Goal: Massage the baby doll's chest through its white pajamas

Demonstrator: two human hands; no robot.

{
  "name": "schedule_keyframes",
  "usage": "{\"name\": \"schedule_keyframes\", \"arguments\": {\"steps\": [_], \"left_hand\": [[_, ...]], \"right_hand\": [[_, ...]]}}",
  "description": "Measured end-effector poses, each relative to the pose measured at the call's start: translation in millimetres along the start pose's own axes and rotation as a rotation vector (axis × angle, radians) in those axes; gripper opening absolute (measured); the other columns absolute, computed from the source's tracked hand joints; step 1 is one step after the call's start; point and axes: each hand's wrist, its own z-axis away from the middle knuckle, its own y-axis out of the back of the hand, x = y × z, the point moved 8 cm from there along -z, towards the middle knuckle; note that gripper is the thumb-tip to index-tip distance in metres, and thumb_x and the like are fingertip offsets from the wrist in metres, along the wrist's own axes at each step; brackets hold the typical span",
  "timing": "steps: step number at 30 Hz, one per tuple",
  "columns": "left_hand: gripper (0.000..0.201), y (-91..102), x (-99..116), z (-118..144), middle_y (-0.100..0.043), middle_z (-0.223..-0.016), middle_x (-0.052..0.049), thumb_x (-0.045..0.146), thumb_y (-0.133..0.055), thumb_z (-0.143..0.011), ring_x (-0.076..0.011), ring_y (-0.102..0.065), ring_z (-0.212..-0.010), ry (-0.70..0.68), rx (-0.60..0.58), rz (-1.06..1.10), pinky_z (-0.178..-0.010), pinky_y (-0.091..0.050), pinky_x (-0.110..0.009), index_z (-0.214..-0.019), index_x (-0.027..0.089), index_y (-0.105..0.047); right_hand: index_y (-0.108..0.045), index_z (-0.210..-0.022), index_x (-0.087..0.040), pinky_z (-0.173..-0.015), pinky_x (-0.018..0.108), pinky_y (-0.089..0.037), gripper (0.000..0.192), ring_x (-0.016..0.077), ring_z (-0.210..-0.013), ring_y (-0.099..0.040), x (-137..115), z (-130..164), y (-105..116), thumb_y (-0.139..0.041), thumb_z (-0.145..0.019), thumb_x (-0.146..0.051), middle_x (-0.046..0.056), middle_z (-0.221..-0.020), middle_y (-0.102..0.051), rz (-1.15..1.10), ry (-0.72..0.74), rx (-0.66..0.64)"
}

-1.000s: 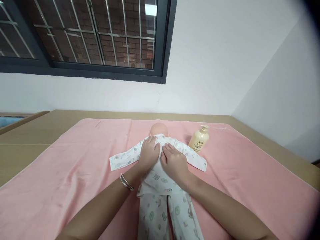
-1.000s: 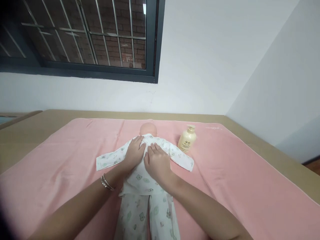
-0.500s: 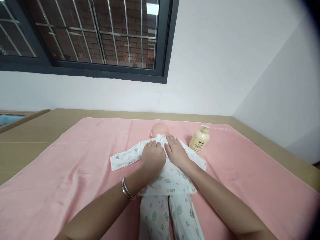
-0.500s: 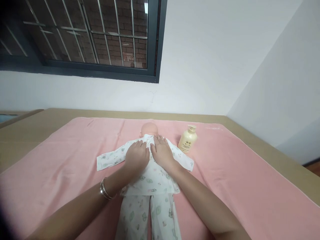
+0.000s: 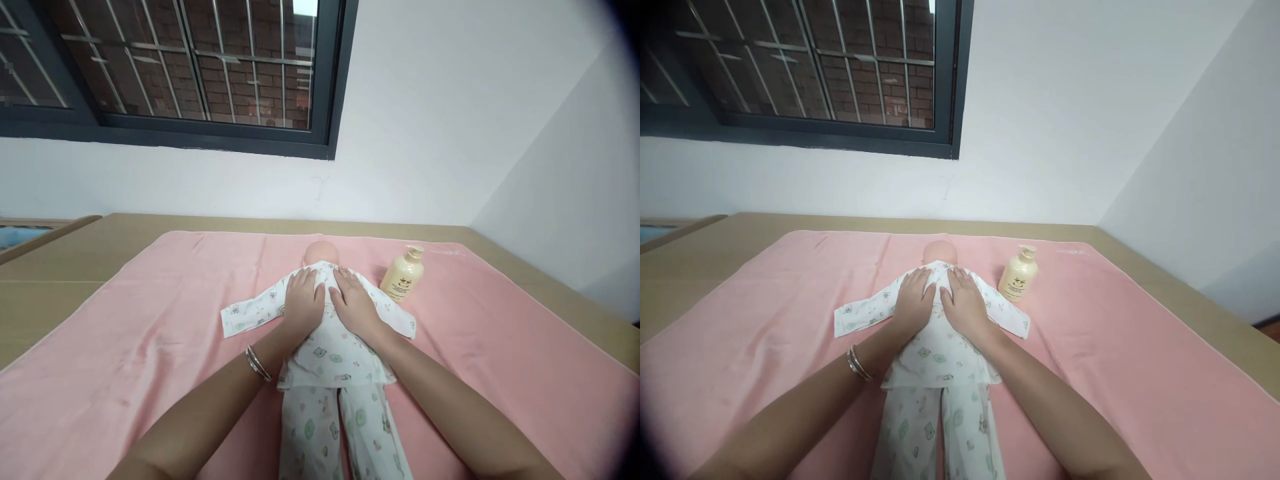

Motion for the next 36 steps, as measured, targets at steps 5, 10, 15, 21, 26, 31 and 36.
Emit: {"name": "schedule_keyframes", "arguments": {"steps": [5, 10, 15, 21, 26, 31, 36], "left_hand": [[0.038, 7.6, 1.8, 0.6, -0.060, -0.121, -0.016, 0.026, -0.041, -0.089, -0.0299, -0.052, -0.116, -0.002, 0.054, -0.019, -0.103, -0.039, -0.050, -0.120, 0.013, -0.058], [0.036, 11.2, 14.6, 4.7, -0.059, -0.117, -0.016, 0.022, -0.038, -0.089, -0.0296, -0.052, -0.114, -0.072, 0.072, -0.042, -0.101, -0.041, -0.050, -0.117, 0.013, -0.060], [0.040, 2.9, 21.2, 7.2, -0.055, -0.130, -0.019, 0.021, -0.035, -0.091, -0.0302, -0.047, -0.126, -0.097, 0.008, -0.024, -0.108, -0.036, -0.050, -0.125, 0.010, -0.054], [0.042, 0.4, -2.1, -10.3, -0.057, -0.131, -0.018, 0.030, -0.038, -0.092, -0.0301, -0.049, -0.125, -0.002, -0.107, -0.004, -0.108, -0.035, -0.050, -0.125, 0.010, -0.056], [0.043, 1.0, -9.8, -15.0, -0.055, -0.136, -0.014, 0.028, -0.034, -0.094, -0.0262, -0.046, -0.130, 0.044, -0.177, -0.008, -0.111, -0.033, -0.046, -0.127, 0.011, -0.055], [0.044, 3.5, 18.5, 2.8, -0.054, -0.136, -0.019, 0.023, -0.030, -0.096, -0.0295, -0.046, -0.131, -0.065, -0.149, -0.299, -0.109, -0.035, -0.048, -0.131, 0.006, -0.050], [0.041, 5.5, 44.7, 22.8, -0.056, -0.129, -0.027, 0.021, -0.039, -0.092, -0.0357, -0.050, -0.126, -0.139, -0.203, -0.484, -0.099, -0.044, -0.049, -0.125, 0.001, -0.054]], "right_hand": [[-0.038, -0.144, -0.011, -0.116, 0.046, -0.023, 0.054, 0.0243, -0.141, -0.029, 1.2, 2.0, -3.4, -0.029, -0.098, -0.038, 0.014, -0.150, -0.038, -0.027, -0.007, 0.004], [-0.034, -0.145, -0.009, -0.116, 0.046, -0.020, 0.056, 0.0260, -0.143, -0.025, 5.3, -0.5, -3.9, -0.030, -0.098, -0.038, 0.015, -0.150, -0.036, -0.059, 0.000, -0.025], [-0.033, -0.146, -0.009, -0.116, 0.049, -0.021, 0.057, 0.0280, -0.144, -0.020, 12.8, -9.9, -3.7, -0.035, -0.095, -0.036, 0.015, -0.152, -0.033, -0.067, 0.013, -0.088], [-0.041, -0.141, -0.003, -0.116, 0.046, -0.024, 0.052, 0.0287, -0.142, -0.027, -20.6, 12.1, -0.1, -0.031, -0.095, -0.023, 0.018, -0.148, -0.039, 0.078, 0.037, -0.068], [-0.044, -0.140, -0.006, -0.116, 0.045, -0.025, 0.049, 0.0283, -0.143, -0.025, -45.0, 28.9, 0.5, -0.032, -0.096, -0.024, 0.014, -0.148, -0.040, 0.083, 0.093, -0.090], [-0.037, -0.144, -0.005, -0.117, 0.043, -0.021, 0.057, 0.0248, -0.142, -0.027, -5.5, -1.7, -0.7, -0.025, -0.100, -0.039, 0.017, -0.150, -0.035, -0.054, -0.019, -0.103], [-0.033, -0.145, -0.004, -0.117, 0.042, -0.020, 0.059, 0.0241, -0.143, -0.025, 15.7, -18.3, -5.3, -0.027, -0.099, -0.040, 0.017, -0.152, -0.031, -0.052, -0.039, -0.126]]}}
